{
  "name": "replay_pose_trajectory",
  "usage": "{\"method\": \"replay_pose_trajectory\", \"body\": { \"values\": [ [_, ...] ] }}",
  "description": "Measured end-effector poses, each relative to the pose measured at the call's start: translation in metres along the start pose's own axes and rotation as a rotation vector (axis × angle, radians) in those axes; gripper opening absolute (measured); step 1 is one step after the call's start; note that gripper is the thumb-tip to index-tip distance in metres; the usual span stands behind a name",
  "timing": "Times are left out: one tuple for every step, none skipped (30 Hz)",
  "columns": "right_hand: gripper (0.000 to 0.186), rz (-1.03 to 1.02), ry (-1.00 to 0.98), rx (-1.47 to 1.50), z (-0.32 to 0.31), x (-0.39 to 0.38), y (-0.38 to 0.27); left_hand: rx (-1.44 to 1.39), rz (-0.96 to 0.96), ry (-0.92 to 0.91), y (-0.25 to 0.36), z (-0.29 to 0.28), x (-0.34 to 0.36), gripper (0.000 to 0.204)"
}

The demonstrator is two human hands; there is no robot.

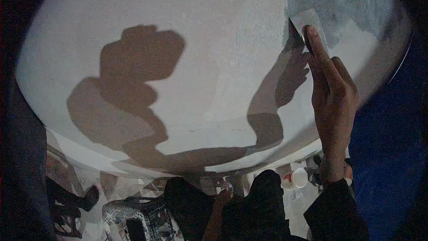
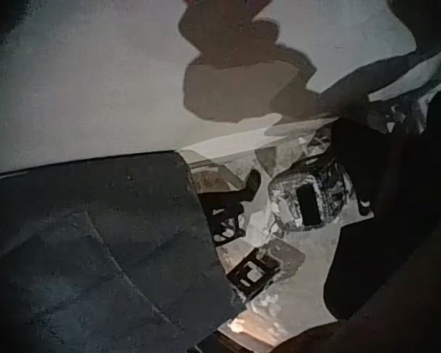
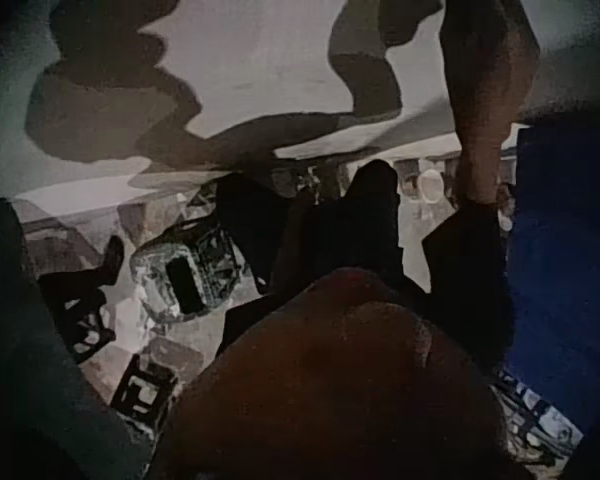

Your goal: Applying putty to a wall with a scraper and then sanding it smooth.

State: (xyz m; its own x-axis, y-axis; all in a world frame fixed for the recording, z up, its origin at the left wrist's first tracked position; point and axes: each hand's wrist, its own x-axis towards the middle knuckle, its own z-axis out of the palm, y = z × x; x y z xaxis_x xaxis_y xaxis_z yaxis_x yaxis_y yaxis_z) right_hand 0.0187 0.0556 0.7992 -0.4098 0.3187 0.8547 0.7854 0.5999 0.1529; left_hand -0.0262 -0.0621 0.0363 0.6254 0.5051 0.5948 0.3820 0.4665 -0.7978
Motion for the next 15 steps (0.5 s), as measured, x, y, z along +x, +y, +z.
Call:
{"method": "replay_pose_trajectory", "body": {
  "values": [
    [0.049,-0.027,0.011,-0.016,0.005,0.004,-0.003,0.008,-0.002,-0.004,0.001,-0.031,0.022,0.046],
    [0.049,-0.052,0.007,-0.1,0.004,0.002,0.006,-0.387,0.044,-0.148,-0.013,-0.017,0.067,0.046],
    [0.049,-0.048,-0.008,-0.176,-0.002,0.002,0.015,-0.793,0.12,-0.268,-0.057,0.012,0.102,0.046],
    [0.047,-0.071,0.025,-0.092,0.001,0.01,0.0,-0.774,0.134,-0.31,-0.053,0.003,0.077,0.046],
    [0.046,-0.093,0.058,-0.013,0.001,0.016,-0.01,-0.636,-0.03,-0.325,-0.043,-0.006,0.052,0.045],
    [0.046,-0.092,0.063,-0.006,0.001,0.01,-0.012,-0.503,-0.201,-0.301,-0.025,-0.008,0.038,0.045],
    [0.046,-0.046,0.018,-0.041,0.003,-0.003,-0.008,-0.493,-0.208,-0.291,-0.018,-0.004,0.034,0.045],
    [0.046,0.002,-0.026,-0.078,0.004,-0.009,-0.004,-0.567,-0.084,-0.208,-0.012,0.003,0.03,0.043],
    [0.046,0.009,-0.016,-0.138,0.0,-0.001,0.005,-0.665,0.033,-0.076,0.007,0.014,0.05,0.041],
    [0.046,-0.04,0.03,-0.123,-0.002,0.011,0.001,-0.676,0.033,-0.054,0.015,0.015,0.055,0.041],
    [0.047,-0.093,0.067,-0.056,0.0,0.015,-0.012,-0.89,0.183,-0.291,0.011,0.007,0.045,0.041],
    [0.047,-0.083,0.051,-0.056,0.0,0.013,-0.011,-1.114,0.336,-0.508,0.015,-0.005,0.047,0.041],
    [0.048,-0.059,0.052,0.006,-0.004,0.015,-0.017,-1.088,0.355,-0.566,0.024,-0.044,-0.008,0.041],
    [0.048,-0.037,0.047,-0.017,-0.005,0.013,-0.009,-0.449,0.225,-0.288,0.055,-0.045,-0.005,0.041],
    [0.048,-0.04,0.079,0.146,0.0,0.015,-0.042,0.287,0.164,-0.126,0.041,-0.019,-0.05,0.041]
  ]
}}
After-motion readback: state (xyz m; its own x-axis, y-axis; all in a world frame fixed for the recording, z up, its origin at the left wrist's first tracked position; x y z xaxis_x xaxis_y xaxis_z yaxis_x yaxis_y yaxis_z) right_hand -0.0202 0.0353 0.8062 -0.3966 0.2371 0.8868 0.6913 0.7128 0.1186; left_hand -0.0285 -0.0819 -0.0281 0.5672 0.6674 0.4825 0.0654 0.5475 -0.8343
